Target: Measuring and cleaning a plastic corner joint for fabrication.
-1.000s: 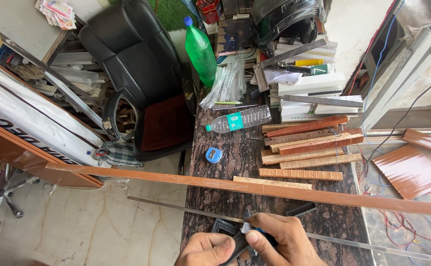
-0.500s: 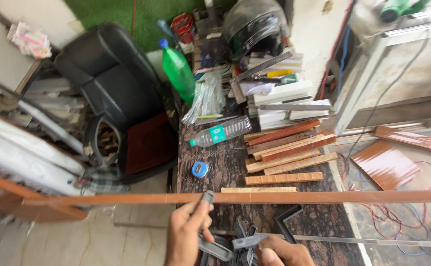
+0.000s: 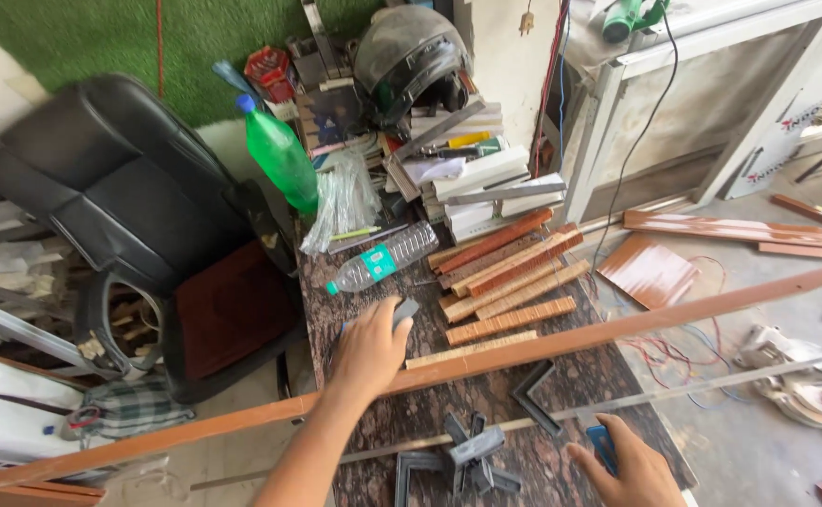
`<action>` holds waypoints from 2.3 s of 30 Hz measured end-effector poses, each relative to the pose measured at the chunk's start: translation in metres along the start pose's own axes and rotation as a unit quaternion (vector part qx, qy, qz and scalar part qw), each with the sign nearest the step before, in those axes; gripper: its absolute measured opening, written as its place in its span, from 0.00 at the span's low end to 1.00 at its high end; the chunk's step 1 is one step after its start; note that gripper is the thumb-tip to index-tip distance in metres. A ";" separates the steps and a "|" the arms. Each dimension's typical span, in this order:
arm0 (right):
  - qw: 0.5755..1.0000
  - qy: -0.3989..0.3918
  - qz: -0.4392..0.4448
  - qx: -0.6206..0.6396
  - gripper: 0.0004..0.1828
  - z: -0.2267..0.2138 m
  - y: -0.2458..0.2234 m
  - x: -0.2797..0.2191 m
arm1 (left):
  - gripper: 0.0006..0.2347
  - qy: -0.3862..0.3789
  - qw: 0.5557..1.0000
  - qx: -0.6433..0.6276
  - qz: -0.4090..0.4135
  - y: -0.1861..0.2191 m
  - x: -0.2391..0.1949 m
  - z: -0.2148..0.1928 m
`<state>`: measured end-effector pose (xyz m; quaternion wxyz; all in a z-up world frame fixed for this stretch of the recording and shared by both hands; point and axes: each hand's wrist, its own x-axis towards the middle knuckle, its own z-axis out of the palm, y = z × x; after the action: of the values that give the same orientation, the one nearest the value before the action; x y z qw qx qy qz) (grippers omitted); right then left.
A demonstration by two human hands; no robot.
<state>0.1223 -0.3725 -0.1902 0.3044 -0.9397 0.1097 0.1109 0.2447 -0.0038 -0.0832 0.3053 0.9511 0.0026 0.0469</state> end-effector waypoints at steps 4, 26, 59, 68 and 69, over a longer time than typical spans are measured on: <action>1.000 -0.020 0.012 0.004 0.33 -0.009 -0.010 -0.034 | 0.15 -0.097 0.984 0.145 0.041 -0.072 0.037 0.067; 0.903 -0.162 0.061 0.394 0.21 -0.029 -0.036 -0.038 | 0.11 -0.156 0.981 -0.034 -0.108 -0.012 -0.172 0.120; 0.888 0.014 -0.460 -0.011 0.24 -0.104 -0.241 -0.098 | 0.35 -0.048 0.732 -0.668 -0.124 0.082 -0.171 -0.043; 0.904 -0.009 -0.427 -0.010 0.23 -0.101 -0.235 -0.098 | 0.30 0.019 0.705 -0.703 -0.088 0.096 -0.174 -0.038; 0.903 -0.010 -0.430 -0.011 0.23 -0.102 -0.236 -0.098 | 0.30 0.022 0.704 -0.704 -0.087 0.098 -0.173 -0.038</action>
<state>0.1082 -0.2329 0.0470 0.3132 -0.8977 -0.3092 -0.0206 0.0664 -0.0669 -0.0105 0.8887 0.4538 0.0581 0.0290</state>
